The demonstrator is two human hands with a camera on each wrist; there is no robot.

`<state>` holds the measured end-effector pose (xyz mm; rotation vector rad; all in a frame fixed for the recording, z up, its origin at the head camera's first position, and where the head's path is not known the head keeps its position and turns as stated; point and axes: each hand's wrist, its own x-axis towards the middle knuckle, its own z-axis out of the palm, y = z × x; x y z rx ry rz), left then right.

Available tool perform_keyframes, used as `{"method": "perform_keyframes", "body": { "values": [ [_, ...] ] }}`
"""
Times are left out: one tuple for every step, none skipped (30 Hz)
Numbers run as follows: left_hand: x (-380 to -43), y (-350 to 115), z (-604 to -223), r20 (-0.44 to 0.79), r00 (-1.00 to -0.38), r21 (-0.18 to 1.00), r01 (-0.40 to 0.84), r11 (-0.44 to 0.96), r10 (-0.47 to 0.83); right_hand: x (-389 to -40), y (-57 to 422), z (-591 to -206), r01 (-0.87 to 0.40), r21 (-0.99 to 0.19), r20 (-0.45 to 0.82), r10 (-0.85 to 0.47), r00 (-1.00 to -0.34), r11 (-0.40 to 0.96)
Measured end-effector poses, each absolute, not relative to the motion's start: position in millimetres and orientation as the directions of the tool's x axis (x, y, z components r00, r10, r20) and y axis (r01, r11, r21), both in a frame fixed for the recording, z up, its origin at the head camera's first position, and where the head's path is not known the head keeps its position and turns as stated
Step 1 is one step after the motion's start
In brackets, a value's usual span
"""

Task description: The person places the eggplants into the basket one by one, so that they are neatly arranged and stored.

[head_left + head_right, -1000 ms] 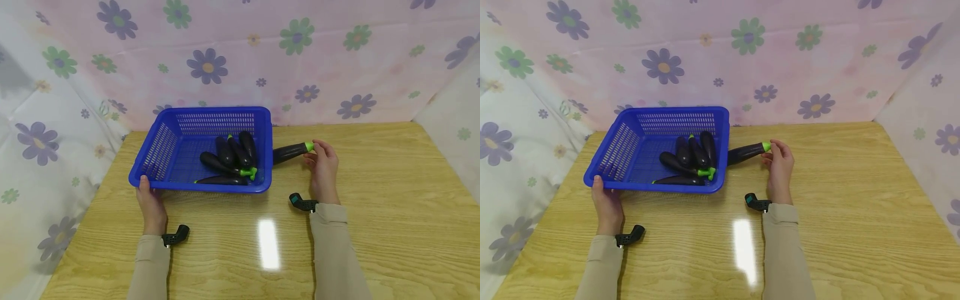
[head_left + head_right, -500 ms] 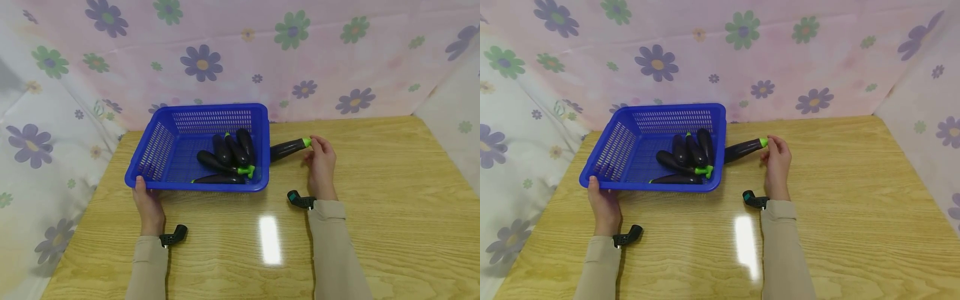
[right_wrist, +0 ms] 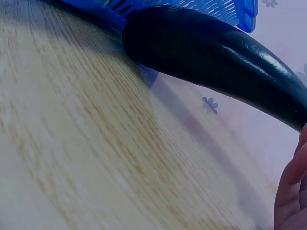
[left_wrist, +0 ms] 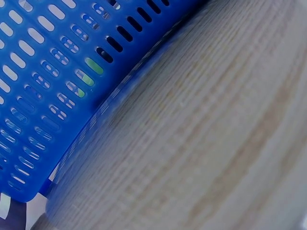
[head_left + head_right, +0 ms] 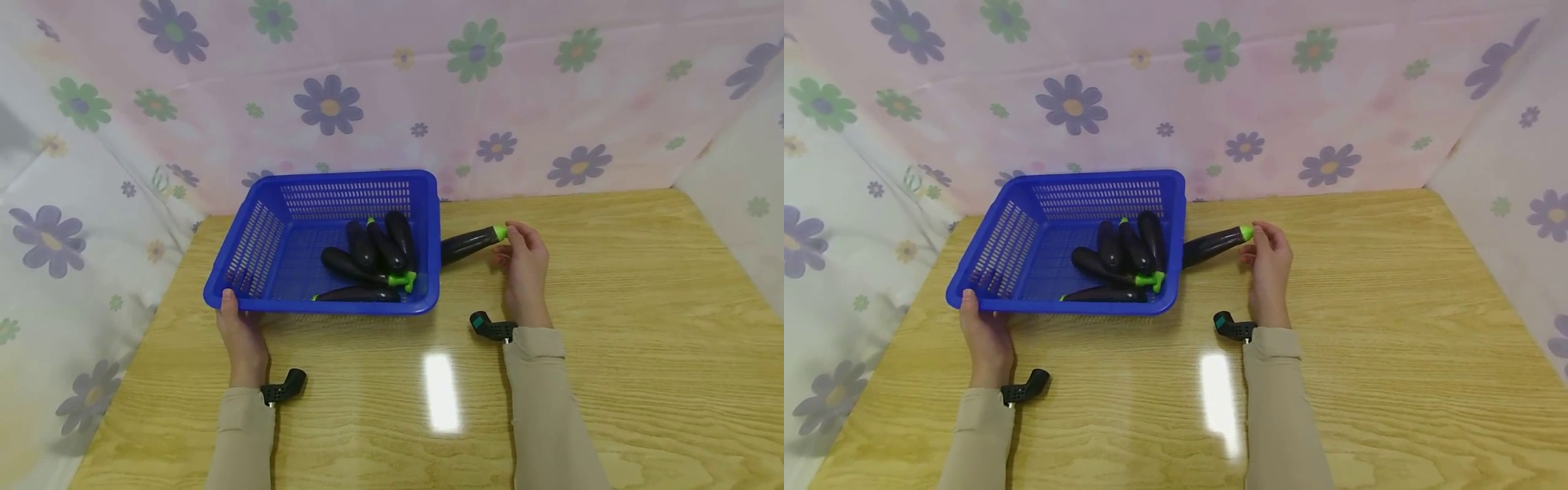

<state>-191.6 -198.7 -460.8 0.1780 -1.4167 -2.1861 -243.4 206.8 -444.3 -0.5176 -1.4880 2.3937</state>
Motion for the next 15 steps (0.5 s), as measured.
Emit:
{"method": "perform_keyframes", "body": {
  "values": [
    [-191.8, -198.4, -460.6, 0.169, -0.854, 0.884, 0.352, -0.308, -0.492, -243.1, 207.2, -443.7, -0.049, -0.898, -0.152, 0.412, -0.898, -0.438],
    [-192.1, -198.1, -460.5, 0.170, -0.854, 0.884, 0.353, -0.307, -0.491, -242.9, 207.4, -443.3, -0.053, -0.899, -0.147, 0.414, -0.898, -0.436],
    [-192.4, -197.7, -460.5, 0.172, -0.854, 0.881, 0.356, -0.311, -0.491, -242.6, 207.7, -442.8, -0.058, -0.896, -0.144, 0.413, -0.899, -0.440],
    [-192.8, -197.4, -460.6, 0.173, -0.854, 0.879, 0.359, -0.314, -0.491, -242.4, 208.0, -442.3, -0.062, -0.894, -0.143, 0.414, -0.899, -0.443],
    [-193.1, -197.2, -460.7, 0.176, -0.853, 0.876, 0.363, -0.316, -0.491, -242.2, 208.2, -441.9, -0.066, -0.894, -0.139, 0.414, -0.899, -0.443],
    [-193.4, -196.9, -460.8, 0.178, -0.851, 0.875, 0.366, -0.316, -0.493, -242.0, 208.2, -441.7, -0.068, -0.897, -0.135, 0.416, -0.899, -0.436],
    [-193.7, -196.9, -461.0, 0.179, -0.851, 0.874, 0.368, -0.317, -0.494, -241.9, 208.2, -441.5, -0.068, -0.898, -0.133, 0.416, -0.899, -0.434],
    [-193.7, -196.8, -461.2, 0.179, -0.850, 0.872, 0.370, -0.319, -0.496, -241.6, 208.0, -441.1, -0.069, -0.897, -0.133, 0.414, -0.900, -0.437],
    [-193.7, -196.9, -461.4, 0.177, -0.849, 0.873, 0.370, -0.319, -0.498, -241.4, 207.8, -440.9, -0.068, -0.898, -0.132, 0.413, -0.901, -0.435],
    [-193.5, -197.0, -461.5, 0.176, -0.849, 0.874, 0.367, -0.317, -0.498, -241.3, 207.6, -440.7, -0.067, -0.897, -0.132, 0.411, -0.902, -0.436],
    [-193.2, -197.2, -461.7, 0.174, -0.849, 0.877, 0.364, -0.314, -0.499, -241.2, 207.3, -440.5, -0.065, -0.898, -0.132, 0.408, -0.904, -0.435],
    [-192.9, -197.4, -461.9, 0.171, -0.848, 0.878, 0.362, -0.313, -0.501, -241.2, 207.0, -440.2, -0.065, -0.897, -0.132, 0.403, -0.906, -0.438],
    [-192.7, -197.7, -462.1, 0.169, -0.848, 0.879, 0.360, -0.312, -0.502, -241.2, 206.7, -440.0, -0.064, -0.896, -0.131, 0.399, -0.908, -0.440],
    [-192.5, -197.9, -462.1, 0.168, -0.848, 0.879, 0.360, -0.313, -0.503, -241.3, 206.5, -439.7, -0.064, -0.896, -0.128, 0.394, -0.910, -0.440],
    [-192.3, -198.1, -462.2, 0.167, -0.847, 0.879, 0.360, -0.314, -0.504, -241.4, 206.3, -439.5, -0.064, -0.897, -0.125, 0.390, -0.912, -0.437]
  ]
}}
